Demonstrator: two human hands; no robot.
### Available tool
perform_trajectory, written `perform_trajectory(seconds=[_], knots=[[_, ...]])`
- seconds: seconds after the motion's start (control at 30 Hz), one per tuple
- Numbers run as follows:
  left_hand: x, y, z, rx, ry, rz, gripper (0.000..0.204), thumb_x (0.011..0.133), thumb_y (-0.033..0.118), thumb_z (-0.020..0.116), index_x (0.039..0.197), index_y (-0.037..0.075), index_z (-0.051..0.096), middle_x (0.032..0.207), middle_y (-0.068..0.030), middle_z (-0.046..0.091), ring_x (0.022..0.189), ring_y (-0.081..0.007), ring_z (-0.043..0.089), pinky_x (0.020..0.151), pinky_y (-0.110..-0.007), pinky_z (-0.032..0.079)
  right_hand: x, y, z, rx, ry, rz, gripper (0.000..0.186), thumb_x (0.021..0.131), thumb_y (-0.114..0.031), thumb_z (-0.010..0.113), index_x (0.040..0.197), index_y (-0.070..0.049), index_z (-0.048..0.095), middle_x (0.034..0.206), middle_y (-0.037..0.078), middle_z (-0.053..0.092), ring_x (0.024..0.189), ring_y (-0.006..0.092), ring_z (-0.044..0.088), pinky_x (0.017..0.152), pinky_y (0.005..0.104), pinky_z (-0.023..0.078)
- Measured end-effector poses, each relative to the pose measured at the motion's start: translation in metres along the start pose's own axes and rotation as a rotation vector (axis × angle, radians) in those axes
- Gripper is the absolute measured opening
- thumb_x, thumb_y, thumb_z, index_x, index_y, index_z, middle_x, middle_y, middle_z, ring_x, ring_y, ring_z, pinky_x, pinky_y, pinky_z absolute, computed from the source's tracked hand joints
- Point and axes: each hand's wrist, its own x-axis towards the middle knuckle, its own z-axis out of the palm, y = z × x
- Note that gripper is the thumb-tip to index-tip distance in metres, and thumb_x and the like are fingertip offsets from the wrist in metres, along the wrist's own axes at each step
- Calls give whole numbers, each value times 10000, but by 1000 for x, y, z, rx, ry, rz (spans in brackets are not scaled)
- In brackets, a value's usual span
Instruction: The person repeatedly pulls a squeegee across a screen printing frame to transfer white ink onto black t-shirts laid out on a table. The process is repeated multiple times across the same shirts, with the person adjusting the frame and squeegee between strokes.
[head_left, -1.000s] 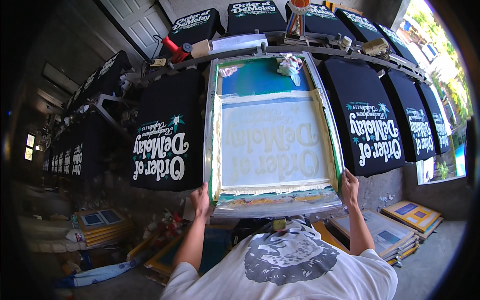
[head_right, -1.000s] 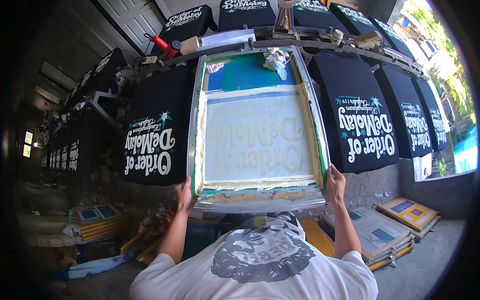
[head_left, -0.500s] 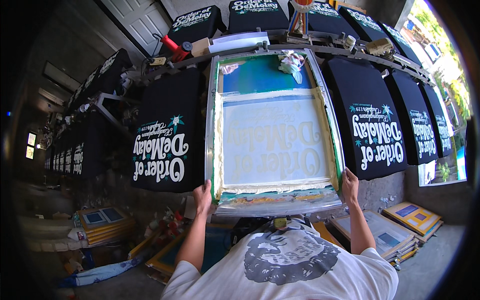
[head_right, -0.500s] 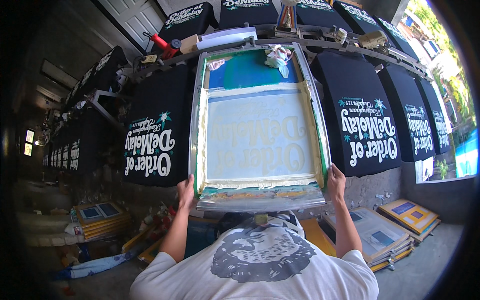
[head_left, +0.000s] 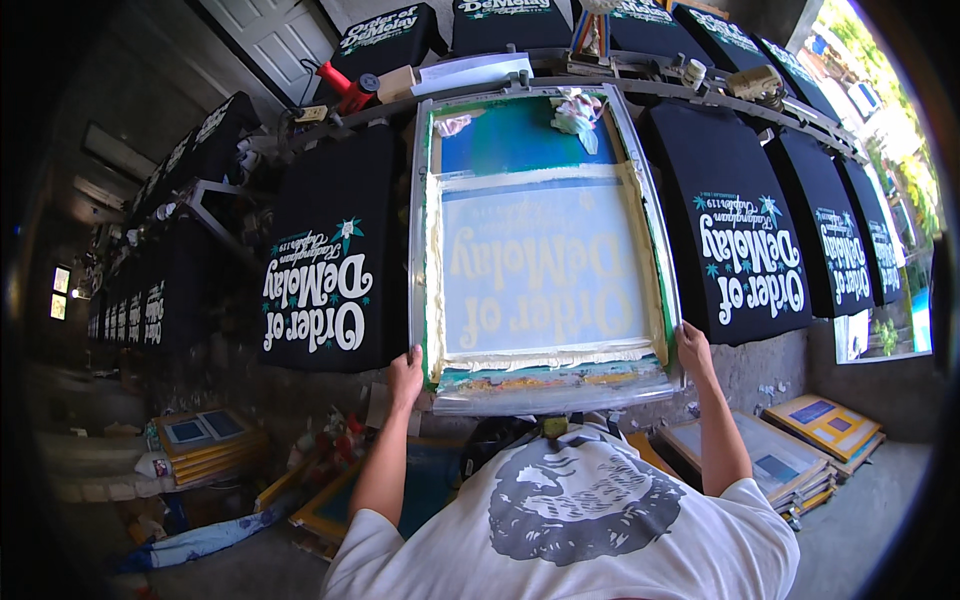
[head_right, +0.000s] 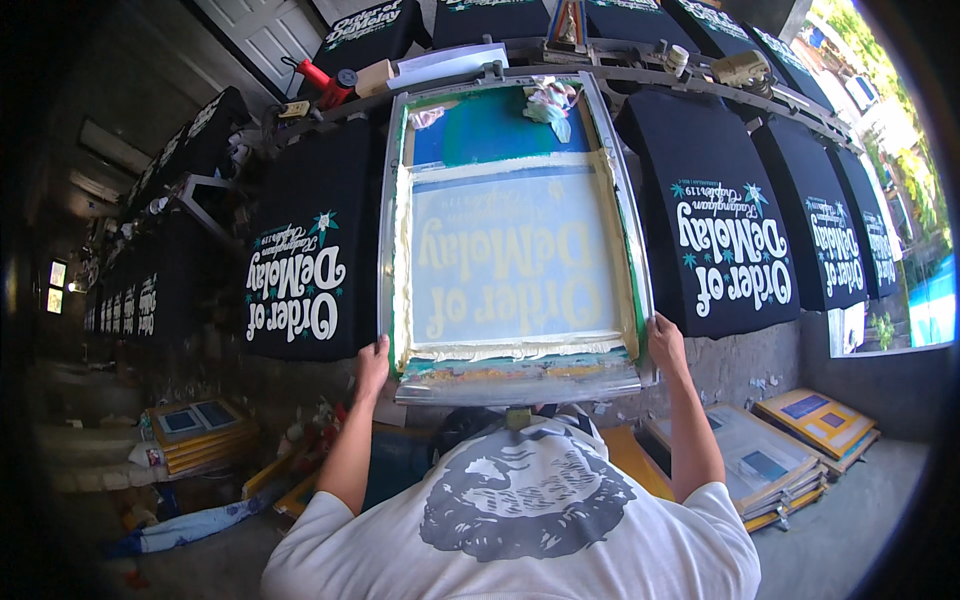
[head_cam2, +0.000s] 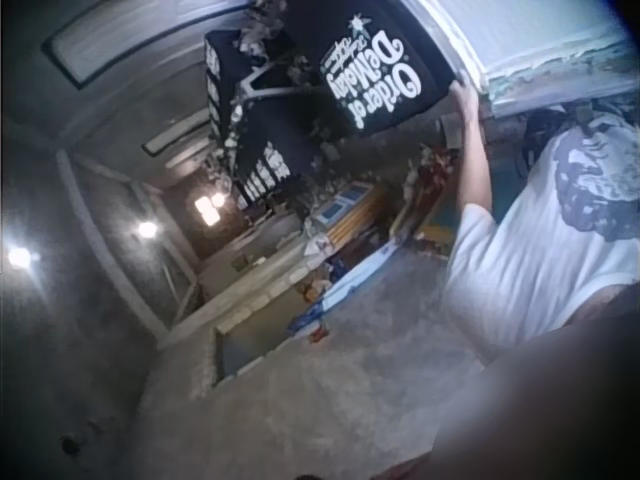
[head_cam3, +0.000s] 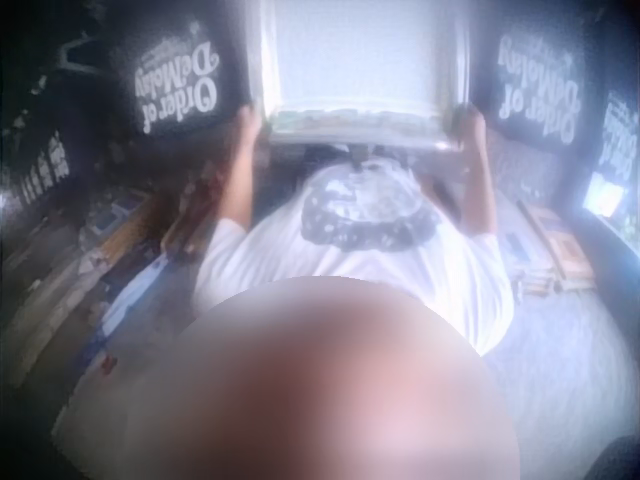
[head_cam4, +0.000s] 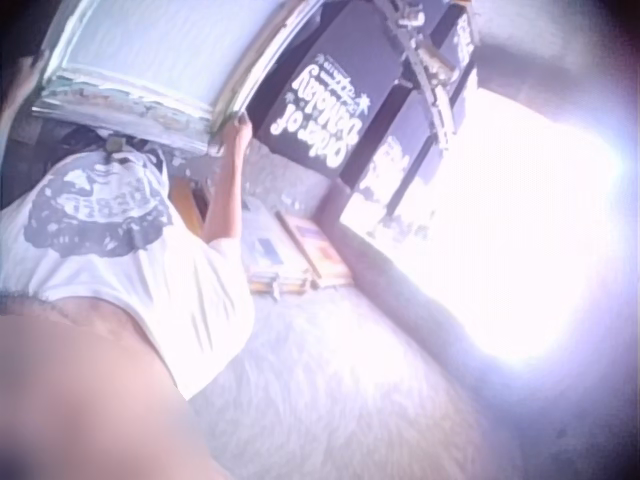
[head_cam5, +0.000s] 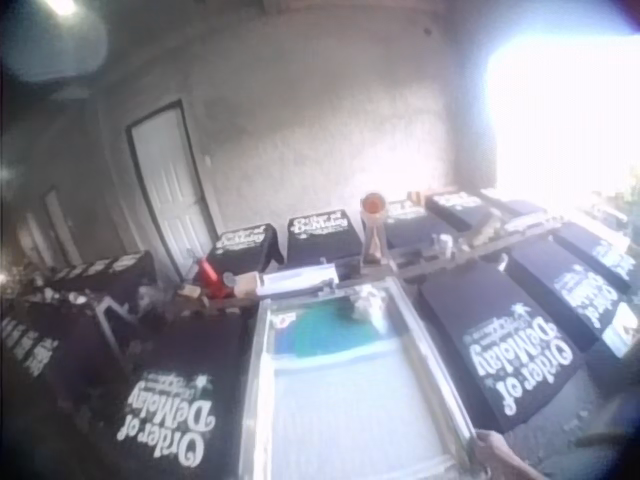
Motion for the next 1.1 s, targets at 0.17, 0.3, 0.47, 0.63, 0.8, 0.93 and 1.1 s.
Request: perform_trajectory(seconds=[0.17,0.3,0.47,0.63,0.8,0.93,1.1], knots=[[-46,1,-6,-486,209,322,388,949,181,634,1263,-46,632,1224,-258,668,1143,-396,652,1017,-450,498,-47,-67,-24,-227,-60,-448,480,911,-230,728,1336,-32,628,1304,233,572,1199,402,579,1015,452,489],[-91,38,-51,-104,-5,974,581,669,19,596,1248,-22,611,1166,-200,670,1103,-389,641,1020,-471,477,-104,-127,-35,-519,-328,-869,555,750,-157,808,1254,6,642,1275,219,598,1209,377,591,1044,451,479],[-88,44,-27,129,33,1009,446,649,-36,670,1094,0,656,1081,-160,678,1037,-358,654,933,-475,487,-100,-98,-9,-607,-152,-836,556,621,-57,765,1166,-11,664,1214,179,647,1176,344,627,1024,445,503],[-61,45,-8,120,177,1051,291,676,-52,721,954,21,677,982,-96,699,916,-280,681,811,-431,474,-81,-91,21,-502,61,-837,466,590,-22,735,1054,-26,701,1103,131,729,1062,316,695,939,422,556],[15,71,8,93,333,1096,217,701,-57,717,899,28,698,897,-91,711,826,-272,693,773,-421,477,2,-112,40,-513,168,-906,370,645,2,699,1010,-51,713,1032,109,755,987,286,729,859,384,587],[100,110,17,78,410,1129,178,702,-64,708,854,29,700,849,-92,714,794,-281,697,754,-425,486,90,-140,57,-494,278,-968,303,671,23,678,961,-62,702,970,94,744,923,273,732,799,368,595],[202,163,30,28,490,1163,152,721,-66,663,815,50,691,818,-87,697,736,-318,659,742,-425,487,189,-176,63,-553,276,-925,268,700,19,674,947,-77,716,957,92,735,908,287,720,776,401,595]])
